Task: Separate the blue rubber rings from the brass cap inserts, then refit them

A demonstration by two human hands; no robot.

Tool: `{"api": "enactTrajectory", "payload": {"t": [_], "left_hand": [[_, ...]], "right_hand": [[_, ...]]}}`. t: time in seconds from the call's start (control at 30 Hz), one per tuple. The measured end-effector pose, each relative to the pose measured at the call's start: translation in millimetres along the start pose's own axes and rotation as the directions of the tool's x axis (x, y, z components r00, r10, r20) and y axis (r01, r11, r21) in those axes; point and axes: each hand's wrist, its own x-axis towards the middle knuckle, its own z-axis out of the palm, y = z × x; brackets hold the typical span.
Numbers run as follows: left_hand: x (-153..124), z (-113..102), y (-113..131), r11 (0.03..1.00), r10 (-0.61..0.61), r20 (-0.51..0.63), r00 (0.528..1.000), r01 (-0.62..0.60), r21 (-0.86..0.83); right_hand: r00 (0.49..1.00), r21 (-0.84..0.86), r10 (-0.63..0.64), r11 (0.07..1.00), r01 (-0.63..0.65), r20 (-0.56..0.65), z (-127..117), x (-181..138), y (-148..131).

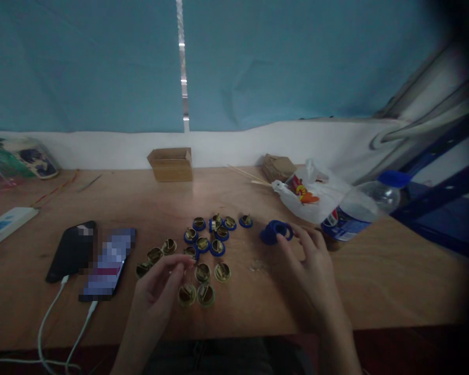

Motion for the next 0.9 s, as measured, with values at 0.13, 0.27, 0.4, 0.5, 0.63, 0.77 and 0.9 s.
{"api": "enactTrajectory", "payload": {"t": [0.13,0.27,0.4,0.5,0.63,0.77,0.9], "left_hand": [[3,-18,-9,0.998,-0.011,-0.085,0.996,0.016,0.056],[5,-30,-19,0.997,-0.038,-0.141,0.989,0.048,0.065],[10,-37,-23,0.994,-0.054,-0.129,0.990,0.066,0.085],[14,-41,-23,0.991,-0.062,-0.092,0.994,0.072,0.115],[16,-43,-28,0.991,-0.073,-0.081,0.994,0.082,0.110],[16,-44,-33,0.991,-0.095,-0.085,0.992,0.102,0.084],[15,-44,-35,0.989,-0.091,-0.084,0.992,0.100,0.109]], "right_hand": [[0.998,-0.006,0.006,1.000,-0.005,0.061,6,16,15],[0.995,0.006,0.021,1.000,-0.022,0.098,12,18,18],[0.992,0.024,0.040,0.999,-0.044,0.120,17,17,23],[0.991,0.042,0.051,0.998,-0.056,0.127,19,18,27],[0.991,0.059,0.063,0.996,-0.070,0.119,20,18,28],[0.991,0.071,0.069,0.994,-0.078,0.116,20,18,28],[0.990,0.077,0.068,0.994,-0.078,0.120,21,18,28]]}}
